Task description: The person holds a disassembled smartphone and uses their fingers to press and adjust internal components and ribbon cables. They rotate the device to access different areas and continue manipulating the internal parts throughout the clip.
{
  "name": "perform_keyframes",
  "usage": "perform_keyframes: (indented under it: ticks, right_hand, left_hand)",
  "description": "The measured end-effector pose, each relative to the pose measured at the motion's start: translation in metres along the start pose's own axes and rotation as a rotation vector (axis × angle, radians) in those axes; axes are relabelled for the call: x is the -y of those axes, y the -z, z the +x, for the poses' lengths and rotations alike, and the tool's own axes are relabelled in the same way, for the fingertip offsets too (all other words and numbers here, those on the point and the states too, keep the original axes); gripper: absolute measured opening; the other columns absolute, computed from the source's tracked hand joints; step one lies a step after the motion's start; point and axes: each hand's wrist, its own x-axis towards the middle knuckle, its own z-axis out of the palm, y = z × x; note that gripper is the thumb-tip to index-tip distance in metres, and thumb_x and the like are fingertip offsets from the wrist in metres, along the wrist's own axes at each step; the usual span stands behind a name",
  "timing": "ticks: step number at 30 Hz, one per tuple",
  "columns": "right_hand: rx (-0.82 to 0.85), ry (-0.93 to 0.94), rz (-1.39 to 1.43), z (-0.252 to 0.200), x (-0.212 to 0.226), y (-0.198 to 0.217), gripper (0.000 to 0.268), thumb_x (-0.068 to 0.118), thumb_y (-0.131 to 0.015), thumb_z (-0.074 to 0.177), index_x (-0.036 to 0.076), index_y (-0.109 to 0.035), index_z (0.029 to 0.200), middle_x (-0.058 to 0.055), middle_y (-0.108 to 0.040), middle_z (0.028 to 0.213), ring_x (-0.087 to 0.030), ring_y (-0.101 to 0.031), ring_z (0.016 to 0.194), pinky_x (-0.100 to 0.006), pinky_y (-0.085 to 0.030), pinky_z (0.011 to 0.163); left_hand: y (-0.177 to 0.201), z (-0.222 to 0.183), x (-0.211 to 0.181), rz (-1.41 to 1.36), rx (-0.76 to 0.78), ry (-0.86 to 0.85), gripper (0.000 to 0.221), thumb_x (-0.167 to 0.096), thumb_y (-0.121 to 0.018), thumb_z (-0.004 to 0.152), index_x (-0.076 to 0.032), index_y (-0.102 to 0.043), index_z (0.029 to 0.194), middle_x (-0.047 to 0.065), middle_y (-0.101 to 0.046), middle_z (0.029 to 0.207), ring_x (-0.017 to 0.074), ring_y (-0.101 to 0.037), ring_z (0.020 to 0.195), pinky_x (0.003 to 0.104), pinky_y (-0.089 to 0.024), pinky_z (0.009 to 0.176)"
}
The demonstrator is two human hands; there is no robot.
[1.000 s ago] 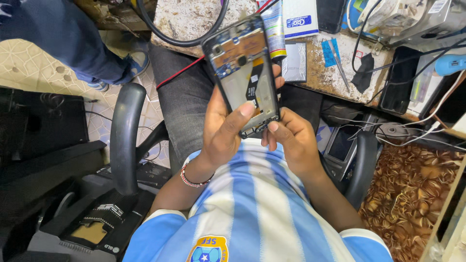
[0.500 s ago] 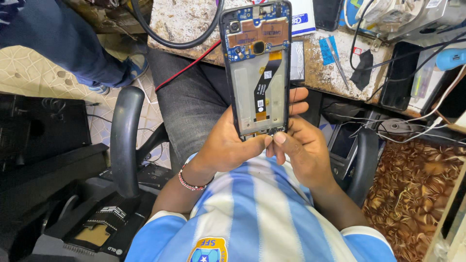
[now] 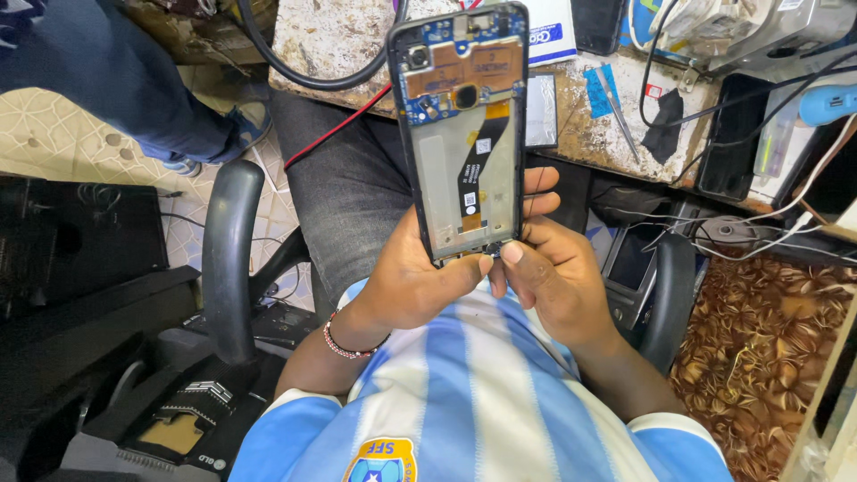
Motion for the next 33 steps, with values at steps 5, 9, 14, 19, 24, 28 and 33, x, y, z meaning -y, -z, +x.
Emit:
perform_keyframes:
  ticks: [5, 9, 14, 19, 24, 28, 33]
  right_hand:
    - [-0.124, 0.415, -0.565, 0.001, 0.017, 0.010, 0.041, 0.040, -0.052, 0.102, 0.006, -0.067, 0.084, -0.002, -0.060, 0.067, -0.019, -0.059, 0.067, -0.032, -0.046, 0.066]
    - [-0.230, 0.920, -0.855, 0.005, 0.023, 0.025, 0.028, 0.024, -0.078, 0.094, -0.002, -0.070, 0.101, -0.015, -0.065, 0.094, -0.035, -0.065, 0.089, -0.044, -0.054, 0.086]
    - [-0.159, 0.962, -1.055, 0.013, 0.030, 0.029, 0.037, 0.040, -0.081, 0.099, 0.013, -0.070, 0.122, -0.008, -0.053, 0.108, -0.030, -0.056, 0.104, -0.043, -0.054, 0.093]
    - [-0.139, 0.932, -1.046, 0.017, 0.036, 0.023, 0.030, 0.038, -0.078, 0.102, 0.015, -0.073, 0.120, -0.007, -0.051, 0.105, -0.026, -0.055, 0.088, -0.039, -0.048, 0.083]
    - [-0.124, 0.877, -1.030, 0.016, 0.036, 0.021, 0.022, 0.033, -0.080, 0.101, 0.018, -0.074, 0.115, -0.005, -0.050, 0.105, -0.027, -0.044, 0.103, -0.040, -0.045, 0.091]
    - [-0.100, 0.883, -1.020, 0.017, 0.036, 0.024, 0.023, 0.030, -0.083, 0.100, 0.016, -0.073, 0.115, -0.007, -0.051, 0.105, -0.029, -0.044, 0.104, -0.043, -0.046, 0.088]
    - [-0.098, 0.959, -1.018, 0.020, 0.034, 0.025, 0.016, 0.031, -0.079, 0.100, 0.018, -0.075, 0.109, -0.006, -0.055, 0.105, -0.028, -0.043, 0.104, -0.044, -0.049, 0.087]
  left_hand:
    - [0.006, -0.004, 0.003, -0.147, -0.046, -0.097, 0.070, -0.017, -0.068, 0.097, 0.002, -0.033, 0.154, 0.025, -0.044, 0.161, 0.0368, -0.054, 0.145, 0.050, -0.049, 0.124]
    - [0.009, -0.004, 0.000, -0.178, -0.071, -0.095, 0.072, -0.025, -0.076, 0.094, 0.002, -0.041, 0.152, 0.022, -0.049, 0.159, 0.0320, -0.060, 0.139, 0.046, -0.047, 0.125]
    - [0.004, -0.005, 0.002, -0.392, -0.137, -0.060, 0.059, -0.021, -0.061, 0.100, 0.008, -0.044, 0.149, 0.026, -0.055, 0.148, 0.0371, -0.061, 0.133, 0.051, -0.046, 0.122]
    - [0.005, -0.008, 0.002, -0.490, -0.143, -0.077, 0.056, -0.035, -0.041, 0.115, 0.010, -0.053, 0.146, 0.025, -0.062, 0.141, 0.0334, -0.062, 0.134, 0.044, -0.049, 0.121]
    - [0.004, -0.009, -0.003, -0.218, -0.142, -0.072, 0.065, -0.021, -0.072, 0.096, 0.003, -0.043, 0.149, 0.021, -0.053, 0.154, 0.0301, -0.062, 0.133, 0.046, -0.049, 0.123]
    - [0.003, -0.012, -0.002, -0.097, -0.129, -0.097, 0.066, -0.026, -0.070, 0.099, 0.000, -0.039, 0.151, 0.019, -0.052, 0.156, 0.0267, -0.062, 0.135, 0.043, -0.051, 0.123]
    - [-0.001, -0.011, -0.003, -0.118, -0.160, -0.073, 0.067, -0.026, -0.071, 0.097, 0.003, -0.044, 0.151, 0.017, -0.059, 0.147, 0.0244, -0.064, 0.130, 0.040, -0.053, 0.118]
